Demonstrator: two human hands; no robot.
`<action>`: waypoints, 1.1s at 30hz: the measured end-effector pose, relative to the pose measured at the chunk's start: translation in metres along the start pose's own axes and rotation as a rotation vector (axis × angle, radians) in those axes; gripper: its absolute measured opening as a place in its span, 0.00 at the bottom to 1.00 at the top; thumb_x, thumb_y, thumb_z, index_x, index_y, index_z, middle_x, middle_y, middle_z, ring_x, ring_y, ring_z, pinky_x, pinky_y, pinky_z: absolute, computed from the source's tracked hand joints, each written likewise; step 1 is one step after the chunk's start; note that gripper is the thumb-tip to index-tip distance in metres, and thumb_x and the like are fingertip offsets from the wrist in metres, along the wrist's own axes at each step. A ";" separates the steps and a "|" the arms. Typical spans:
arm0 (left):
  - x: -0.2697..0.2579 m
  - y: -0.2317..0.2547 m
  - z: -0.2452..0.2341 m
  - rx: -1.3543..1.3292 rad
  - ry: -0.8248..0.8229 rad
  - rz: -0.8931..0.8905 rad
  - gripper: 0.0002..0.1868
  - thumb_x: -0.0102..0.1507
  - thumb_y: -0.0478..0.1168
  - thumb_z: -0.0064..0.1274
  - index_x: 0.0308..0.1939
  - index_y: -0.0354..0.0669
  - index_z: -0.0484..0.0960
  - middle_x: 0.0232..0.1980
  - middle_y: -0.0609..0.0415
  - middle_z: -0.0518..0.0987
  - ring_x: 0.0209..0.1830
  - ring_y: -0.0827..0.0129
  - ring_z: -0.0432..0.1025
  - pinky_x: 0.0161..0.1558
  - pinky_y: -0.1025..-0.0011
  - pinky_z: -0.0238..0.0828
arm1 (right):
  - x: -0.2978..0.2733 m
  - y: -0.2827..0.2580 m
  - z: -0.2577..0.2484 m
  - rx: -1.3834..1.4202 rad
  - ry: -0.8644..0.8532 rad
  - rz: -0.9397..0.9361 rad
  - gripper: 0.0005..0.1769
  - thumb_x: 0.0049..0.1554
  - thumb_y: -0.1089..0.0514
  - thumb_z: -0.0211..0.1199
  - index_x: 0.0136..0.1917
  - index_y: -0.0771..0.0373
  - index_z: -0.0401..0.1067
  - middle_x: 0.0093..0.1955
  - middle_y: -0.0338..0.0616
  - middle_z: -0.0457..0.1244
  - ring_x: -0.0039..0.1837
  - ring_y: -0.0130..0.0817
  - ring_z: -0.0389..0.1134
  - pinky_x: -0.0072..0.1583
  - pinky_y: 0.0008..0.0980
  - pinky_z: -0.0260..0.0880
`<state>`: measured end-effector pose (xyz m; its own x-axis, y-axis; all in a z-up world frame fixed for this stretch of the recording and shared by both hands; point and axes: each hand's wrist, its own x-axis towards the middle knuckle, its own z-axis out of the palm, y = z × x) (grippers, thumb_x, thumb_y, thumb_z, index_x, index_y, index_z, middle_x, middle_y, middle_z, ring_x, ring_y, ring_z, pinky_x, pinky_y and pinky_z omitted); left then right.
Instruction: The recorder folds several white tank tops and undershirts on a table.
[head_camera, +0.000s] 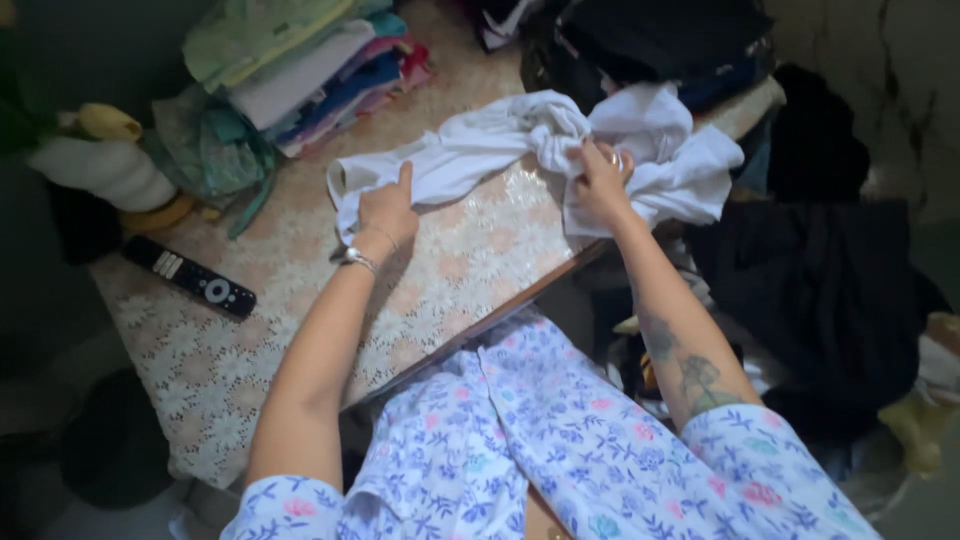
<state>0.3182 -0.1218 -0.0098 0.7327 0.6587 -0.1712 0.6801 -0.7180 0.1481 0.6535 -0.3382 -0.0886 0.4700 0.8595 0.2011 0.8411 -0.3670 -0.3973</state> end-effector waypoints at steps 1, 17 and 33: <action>-0.001 0.003 -0.013 -0.060 -0.083 -0.028 0.45 0.58 0.36 0.51 0.80 0.46 0.53 0.48 0.37 0.81 0.49 0.43 0.77 0.53 0.48 0.72 | 0.001 -0.005 -0.007 0.111 0.068 0.065 0.26 0.54 0.62 0.62 0.66 0.47 0.69 0.68 0.43 0.66 0.76 0.39 0.61 0.78 0.56 0.46; 0.060 0.068 -0.075 -1.537 0.272 0.153 0.39 0.64 0.28 0.55 0.74 0.44 0.52 0.66 0.43 0.73 0.62 0.47 0.77 0.53 0.52 0.79 | 0.009 -0.087 -0.140 0.822 -0.072 -0.019 0.28 0.64 0.48 0.62 0.73 0.55 0.59 0.67 0.47 0.65 0.67 0.39 0.68 0.66 0.39 0.69; 0.036 0.137 0.015 -1.154 -0.203 0.317 0.33 0.65 0.41 0.57 0.72 0.42 0.64 0.59 0.41 0.75 0.50 0.65 0.74 0.45 0.73 0.75 | -0.036 -0.004 -0.084 -0.344 -0.064 -0.062 0.28 0.48 0.60 0.68 0.63 0.46 0.72 0.75 0.63 0.53 0.76 0.66 0.52 0.63 0.67 0.59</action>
<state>0.4375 -0.1998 -0.0106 0.9237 0.3687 -0.1040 0.1698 -0.1506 0.9739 0.6558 -0.3979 -0.0191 0.4070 0.9003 0.1544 0.9134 -0.4027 -0.0594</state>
